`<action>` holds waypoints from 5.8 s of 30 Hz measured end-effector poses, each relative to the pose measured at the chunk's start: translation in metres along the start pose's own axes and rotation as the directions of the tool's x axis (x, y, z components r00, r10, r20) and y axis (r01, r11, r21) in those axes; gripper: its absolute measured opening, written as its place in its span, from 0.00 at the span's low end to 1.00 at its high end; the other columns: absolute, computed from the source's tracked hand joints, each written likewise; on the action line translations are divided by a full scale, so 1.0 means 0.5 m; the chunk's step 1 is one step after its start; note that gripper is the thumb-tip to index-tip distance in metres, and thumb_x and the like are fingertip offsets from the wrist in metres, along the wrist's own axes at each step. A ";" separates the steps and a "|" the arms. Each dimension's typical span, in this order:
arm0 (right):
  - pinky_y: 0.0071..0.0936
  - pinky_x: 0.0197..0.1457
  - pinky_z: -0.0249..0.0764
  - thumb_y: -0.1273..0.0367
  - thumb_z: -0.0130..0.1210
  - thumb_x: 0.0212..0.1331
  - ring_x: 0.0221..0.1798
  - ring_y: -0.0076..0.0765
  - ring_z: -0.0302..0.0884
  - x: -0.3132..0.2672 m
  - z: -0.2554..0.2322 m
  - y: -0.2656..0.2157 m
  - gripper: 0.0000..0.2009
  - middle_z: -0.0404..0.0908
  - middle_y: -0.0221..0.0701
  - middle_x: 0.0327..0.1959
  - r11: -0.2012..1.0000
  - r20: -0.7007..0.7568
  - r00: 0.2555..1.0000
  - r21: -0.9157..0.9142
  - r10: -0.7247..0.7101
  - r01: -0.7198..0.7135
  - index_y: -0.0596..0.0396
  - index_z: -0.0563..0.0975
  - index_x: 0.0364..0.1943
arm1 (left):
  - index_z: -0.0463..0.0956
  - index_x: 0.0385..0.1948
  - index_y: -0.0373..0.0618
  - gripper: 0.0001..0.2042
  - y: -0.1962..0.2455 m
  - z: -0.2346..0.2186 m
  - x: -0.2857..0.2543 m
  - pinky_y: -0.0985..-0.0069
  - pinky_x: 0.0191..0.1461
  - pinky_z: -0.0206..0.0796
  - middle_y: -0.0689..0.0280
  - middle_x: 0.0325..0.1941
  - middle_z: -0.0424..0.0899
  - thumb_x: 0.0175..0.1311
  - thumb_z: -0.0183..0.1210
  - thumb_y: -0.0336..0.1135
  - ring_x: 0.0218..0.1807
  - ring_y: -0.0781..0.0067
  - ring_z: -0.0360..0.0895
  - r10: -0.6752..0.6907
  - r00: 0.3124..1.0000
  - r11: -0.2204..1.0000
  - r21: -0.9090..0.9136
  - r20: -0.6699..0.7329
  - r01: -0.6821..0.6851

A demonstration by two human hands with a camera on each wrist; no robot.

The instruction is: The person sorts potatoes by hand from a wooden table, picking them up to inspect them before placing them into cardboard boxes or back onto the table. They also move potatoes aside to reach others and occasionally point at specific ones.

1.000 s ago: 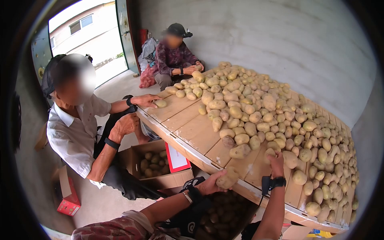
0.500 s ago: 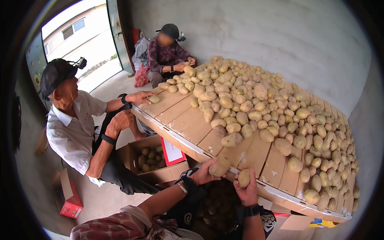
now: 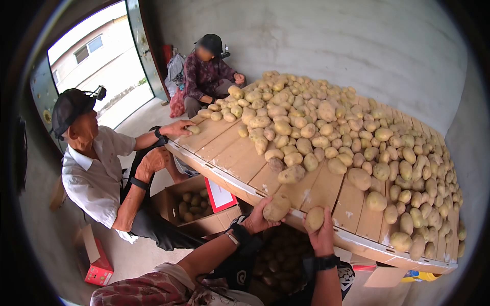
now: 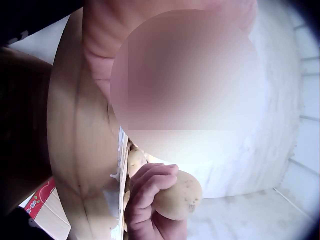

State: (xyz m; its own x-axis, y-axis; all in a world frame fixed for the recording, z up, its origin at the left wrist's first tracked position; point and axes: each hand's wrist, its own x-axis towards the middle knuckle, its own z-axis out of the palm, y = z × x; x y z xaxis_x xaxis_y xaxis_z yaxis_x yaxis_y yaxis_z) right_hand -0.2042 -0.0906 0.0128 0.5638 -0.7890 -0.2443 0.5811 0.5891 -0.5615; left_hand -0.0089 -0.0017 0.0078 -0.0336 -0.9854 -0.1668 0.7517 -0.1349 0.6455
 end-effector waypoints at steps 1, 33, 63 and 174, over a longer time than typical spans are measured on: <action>0.29 0.39 0.76 0.51 0.45 0.61 0.38 0.37 0.76 -0.002 -0.003 0.005 0.19 0.77 0.36 0.33 1.000 -0.009 1.000 0.000 0.000 0.000 0.54 0.73 0.36 | 0.68 0.52 0.46 0.27 -0.005 0.000 0.000 0.79 0.31 0.68 0.61 0.43 0.79 0.63 0.38 0.58 0.33 0.70 0.78 -0.008 1.000 1.000 -0.005 0.000 0.008; 0.27 0.37 0.74 0.62 0.53 0.58 0.37 0.35 0.76 -0.006 0.007 -0.005 0.12 0.77 0.37 0.39 0.997 0.109 0.993 0.054 0.055 -0.061 0.51 0.70 0.42 | 0.67 0.52 0.46 0.27 0.001 -0.011 0.010 0.79 0.33 0.69 0.62 0.43 0.79 0.63 0.38 0.59 0.33 0.69 0.78 -0.027 0.999 0.999 -0.026 0.039 0.028; 0.35 0.42 0.74 0.59 0.48 0.60 0.43 0.40 0.76 -0.011 0.028 -0.003 0.15 0.76 0.37 0.41 0.999 -0.024 0.999 -0.029 0.024 -0.025 0.55 0.69 0.44 | 0.67 0.52 0.46 0.27 0.008 -0.010 0.013 0.79 0.32 0.69 0.61 0.43 0.79 0.62 0.39 0.59 0.32 0.69 0.78 -0.023 1.000 1.000 -0.005 0.004 0.023; 0.28 0.39 0.75 0.53 0.49 0.60 0.39 0.34 0.76 -0.022 0.002 -0.008 0.18 0.76 0.32 0.39 0.994 -0.019 0.997 -0.079 -0.081 0.079 0.52 0.70 0.42 | 0.67 0.52 0.46 0.27 -0.018 0.004 -0.001 0.79 0.31 0.68 0.60 0.42 0.79 0.62 0.39 0.59 0.32 0.69 0.78 0.004 1.000 1.000 -0.011 -0.022 -0.004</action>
State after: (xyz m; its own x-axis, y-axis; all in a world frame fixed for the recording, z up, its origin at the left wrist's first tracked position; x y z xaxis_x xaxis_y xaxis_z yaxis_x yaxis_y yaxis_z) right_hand -0.2121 -0.0842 0.0183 0.5035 -0.8372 -0.2135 0.5758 0.5094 -0.6395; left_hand -0.0167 -0.0002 0.0036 -0.0164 -0.9834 -0.1807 0.7590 -0.1299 0.6380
